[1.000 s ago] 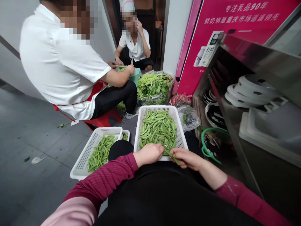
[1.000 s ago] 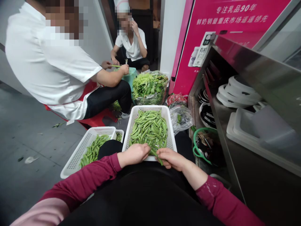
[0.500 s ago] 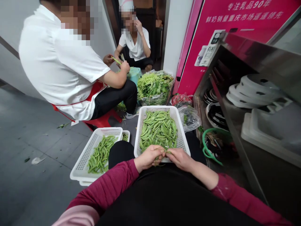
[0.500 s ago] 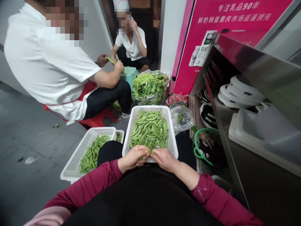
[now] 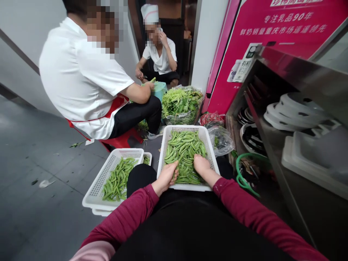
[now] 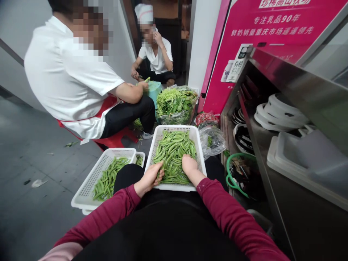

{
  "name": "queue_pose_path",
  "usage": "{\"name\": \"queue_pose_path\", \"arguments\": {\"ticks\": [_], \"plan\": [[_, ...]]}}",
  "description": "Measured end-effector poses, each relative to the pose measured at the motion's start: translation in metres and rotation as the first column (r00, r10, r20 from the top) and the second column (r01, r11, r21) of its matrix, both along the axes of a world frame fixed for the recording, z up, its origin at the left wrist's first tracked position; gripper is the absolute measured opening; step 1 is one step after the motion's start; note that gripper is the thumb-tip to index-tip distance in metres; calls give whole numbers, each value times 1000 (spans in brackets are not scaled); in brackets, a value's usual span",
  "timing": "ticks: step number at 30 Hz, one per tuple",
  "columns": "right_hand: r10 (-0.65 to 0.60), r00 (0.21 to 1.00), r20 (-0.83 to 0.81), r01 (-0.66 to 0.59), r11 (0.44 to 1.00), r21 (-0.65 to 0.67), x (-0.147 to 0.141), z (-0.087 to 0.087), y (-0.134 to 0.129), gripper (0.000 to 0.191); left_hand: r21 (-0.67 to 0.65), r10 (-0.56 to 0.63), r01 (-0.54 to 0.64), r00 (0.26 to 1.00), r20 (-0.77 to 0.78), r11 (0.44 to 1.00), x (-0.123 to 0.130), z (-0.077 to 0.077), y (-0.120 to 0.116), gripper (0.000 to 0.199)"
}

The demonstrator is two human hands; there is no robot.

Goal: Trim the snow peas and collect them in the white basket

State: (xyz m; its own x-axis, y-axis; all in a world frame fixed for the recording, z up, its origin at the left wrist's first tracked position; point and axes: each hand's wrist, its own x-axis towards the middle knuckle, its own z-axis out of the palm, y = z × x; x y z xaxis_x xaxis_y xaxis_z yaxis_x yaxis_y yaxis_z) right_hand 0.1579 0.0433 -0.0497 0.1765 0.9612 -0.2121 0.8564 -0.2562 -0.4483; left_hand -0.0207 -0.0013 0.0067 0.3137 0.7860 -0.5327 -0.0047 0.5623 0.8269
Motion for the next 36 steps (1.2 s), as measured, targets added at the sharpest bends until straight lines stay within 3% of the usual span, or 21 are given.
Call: {"name": "queue_pose_path", "arguments": {"ticks": [3, 7, 9, 10, 11, 13, 14, 15, 17, 21, 26, 30, 32, 33, 36], "plan": [[14, 1000, 9, -14, 1000, 2, 1, -1, -1, 16, 106, -52, 72, 983, -177, 992, 6, -1, -3, 38], [20, 999, -25, -19, 999, 27, 20, 7, -7, 9, 264, -60, 185, 906, -418, 946, 11, -8, -2, 23], [12, 990, -138, -7, 999, 32, 30, 15, -14, 13, 331, -84, 273, 869, -489, 903, 14, -11, 1, 18], [-9, 959, -282, 14, 1000, 14, 34, 19, -19, 17, 366, -99, 323, 852, -514, 873, 16, -12, 2, 16], [-45, 884, -465, 39, 999, -22, 36, 23, -25, 20, 401, -115, 371, 837, -534, 837, 19, -12, 3, 14], [-145, 595, -791, 74, 989, -125, 37, 31, -35, 25, 461, -144, 461, 808, -571, 758, 24, -11, 3, 18], [-188, 443, -877, 76, 982, -172, 37, 35, -40, 29, 485, -155, 502, 792, -591, 716, 27, -10, 3, 21], [-216, 340, -915, 74, 976, -203, 35, 38, -44, 32, 508, -160, 540, 775, -612, 671, 29, -8, 2, 23], [-247, 237, -940, 76, 969, -236, 31, 43, -49, 35, 558, -156, 614, 738, -656, 558, 33, -3, 0, 23], [-248, 198, -948, 77, 968, -238, 23, 50, -52, 36, 583, -95, 753, 634, -768, 306, 34, 7, -2, 22], [-220, 256, -941, 79, 975, -206, 15, 54, -55, 35, 465, -47, 868, 479, -877, 172, 33, 16, -7, 24], [-193, 278, -941, -54, 975, -216, 12, 59, -63, 32, 480, -33, 864, 490, -871, 151, 34, 18, -12, 15], [-178, 276, -945, -143, 964, -224, 14, 64, -67, 30, 521, -12, 835, 531, -847, 180, 31, 17, -8, 13], [-179, 267, -947, -167, 959, -229, 15, 67, -68, 29, 549, 23, 807, 558, -830, 219, 28, 16, -4, 13], [-206, 239, -949, -214, 942, -258, 21, 74, -73, 25, 621, 179, 672, 607, -774, 403, 14, 13, 14, 18]]}}
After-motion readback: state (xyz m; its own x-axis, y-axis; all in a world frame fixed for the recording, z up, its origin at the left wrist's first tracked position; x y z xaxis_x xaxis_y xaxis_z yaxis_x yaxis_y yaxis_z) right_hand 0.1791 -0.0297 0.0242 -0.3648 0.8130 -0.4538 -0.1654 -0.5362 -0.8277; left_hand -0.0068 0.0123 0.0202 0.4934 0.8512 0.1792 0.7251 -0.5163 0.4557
